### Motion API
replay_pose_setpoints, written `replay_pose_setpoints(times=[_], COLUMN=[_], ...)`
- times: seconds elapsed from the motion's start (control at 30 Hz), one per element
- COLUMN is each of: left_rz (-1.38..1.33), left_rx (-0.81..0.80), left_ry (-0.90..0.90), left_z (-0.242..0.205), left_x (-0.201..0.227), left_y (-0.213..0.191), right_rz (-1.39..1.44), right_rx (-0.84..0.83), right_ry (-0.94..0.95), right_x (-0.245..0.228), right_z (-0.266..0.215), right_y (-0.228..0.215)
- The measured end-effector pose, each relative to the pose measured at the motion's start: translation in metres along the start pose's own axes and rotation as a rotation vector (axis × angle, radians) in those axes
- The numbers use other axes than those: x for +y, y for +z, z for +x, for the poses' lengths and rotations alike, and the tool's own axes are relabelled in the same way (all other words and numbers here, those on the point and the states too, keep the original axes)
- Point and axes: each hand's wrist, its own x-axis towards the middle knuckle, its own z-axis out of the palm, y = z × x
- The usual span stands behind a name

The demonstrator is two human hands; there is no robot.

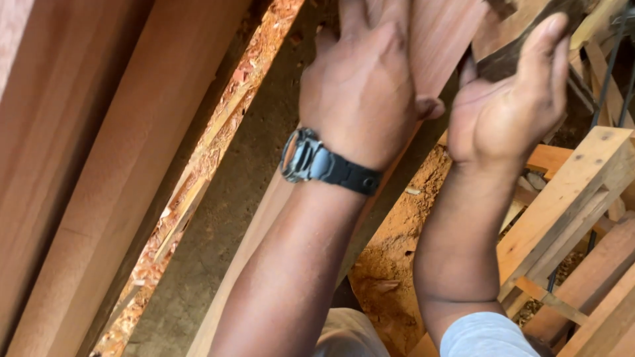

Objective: Marking and scribing lines on wooden planks using a pen and a marking gauge

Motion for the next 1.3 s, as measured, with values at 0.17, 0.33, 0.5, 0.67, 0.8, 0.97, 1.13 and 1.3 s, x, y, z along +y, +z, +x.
replay_pose_setpoints(times=[0.17, 0.33, 0.5, 0.67, 0.8, 0.97, 1.13, 1.3], left_rz=[-0.003, 0.025, 0.006, -0.002, -0.011, -0.017, -0.026, -0.029], left_rx=[0.181, 0.212, 0.189, 0.156, 0.138, 0.116, 0.093, -0.003], left_ry=[0.104, 0.088, 0.071, 0.054, 0.058, 0.039, 0.036, 0.036], left_z=[-0.004, -0.007, -0.006, -0.008, -0.005, -0.004, -0.003, -0.001], left_x=[-0.007, -0.003, -0.001, -0.004, -0.003, -0.004, -0.004, -0.003], left_y=[0.019, 0.019, 0.018, 0.018, 0.016, 0.013, 0.011, 0.002], right_rz=[-0.122, -0.188, -0.148, -0.086, -0.082, -0.041, -0.038, -0.044], right_rx=[-0.459, -0.912, -0.860, -0.993, -1.047, -1.033, -0.979, -0.249], right_ry=[-0.121, -0.337, -0.343, -0.342, -0.361, -0.325, -0.358, -0.046], right_x=[0.009, 0.011, 0.016, 0.025, 0.022, 0.025, 0.021, -0.017], right_z=[0.029, 0.045, 0.047, 0.067, 0.060, 0.068, 0.060, 0.051], right_y=[-0.039, -0.055, -0.059, -0.077, -0.067, -0.075, -0.067, -0.034])
